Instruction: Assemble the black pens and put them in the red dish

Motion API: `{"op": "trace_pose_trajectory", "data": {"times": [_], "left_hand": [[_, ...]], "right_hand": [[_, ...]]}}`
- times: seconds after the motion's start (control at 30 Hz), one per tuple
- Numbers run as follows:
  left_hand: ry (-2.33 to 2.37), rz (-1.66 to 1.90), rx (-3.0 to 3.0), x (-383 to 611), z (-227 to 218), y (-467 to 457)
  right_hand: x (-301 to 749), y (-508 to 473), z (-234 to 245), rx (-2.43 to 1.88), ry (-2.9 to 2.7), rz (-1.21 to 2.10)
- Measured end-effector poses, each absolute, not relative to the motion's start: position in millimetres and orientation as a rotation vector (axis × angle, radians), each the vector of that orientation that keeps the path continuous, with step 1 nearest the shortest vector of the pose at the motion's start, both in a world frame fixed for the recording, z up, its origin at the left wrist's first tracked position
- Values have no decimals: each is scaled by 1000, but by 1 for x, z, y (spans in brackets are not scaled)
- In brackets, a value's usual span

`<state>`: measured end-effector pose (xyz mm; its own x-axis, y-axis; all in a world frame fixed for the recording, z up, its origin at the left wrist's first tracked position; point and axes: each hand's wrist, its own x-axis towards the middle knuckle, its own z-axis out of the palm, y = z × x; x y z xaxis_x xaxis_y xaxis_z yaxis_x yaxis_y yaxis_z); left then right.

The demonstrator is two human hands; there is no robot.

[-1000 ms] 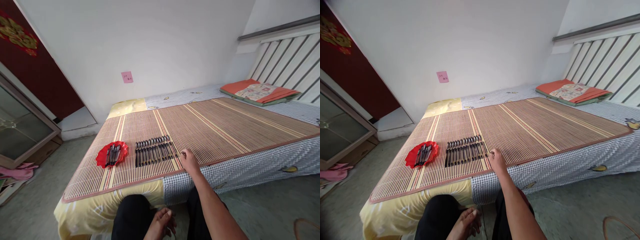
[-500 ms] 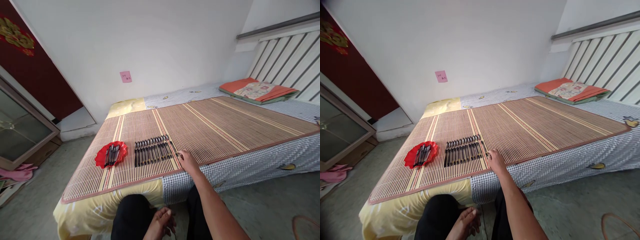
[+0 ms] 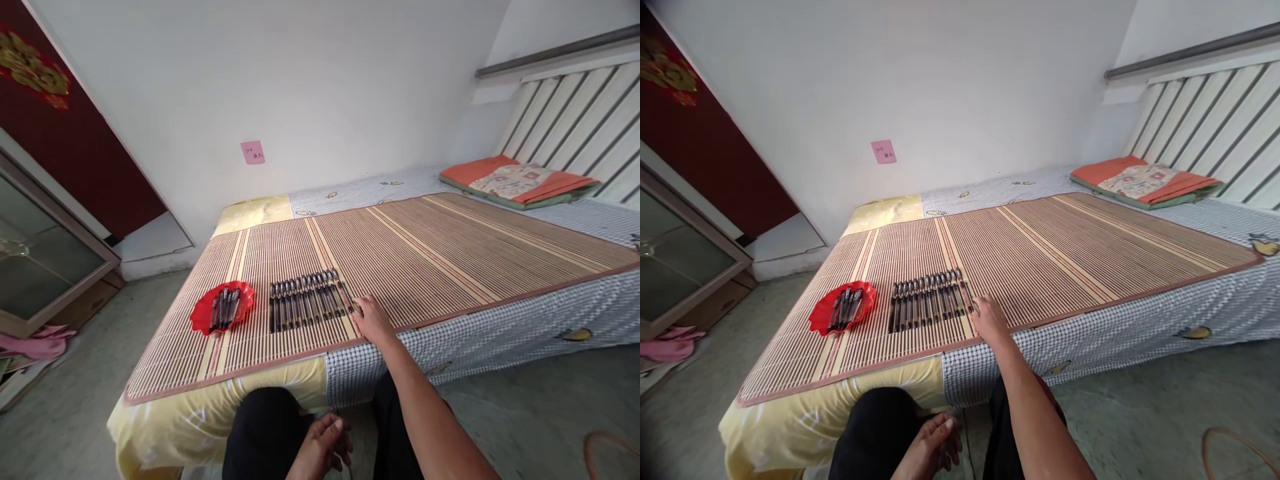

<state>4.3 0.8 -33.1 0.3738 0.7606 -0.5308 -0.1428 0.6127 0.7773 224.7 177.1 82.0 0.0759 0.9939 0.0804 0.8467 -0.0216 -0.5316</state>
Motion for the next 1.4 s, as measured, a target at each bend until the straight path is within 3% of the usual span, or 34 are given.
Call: {"op": "trace_pose_trajectory", "data": {"times": [1.4], "left_hand": [[1046, 626, 708, 5, -34, 1]], "right_hand": [[222, 174, 88, -1891, -1853, 509]]}}
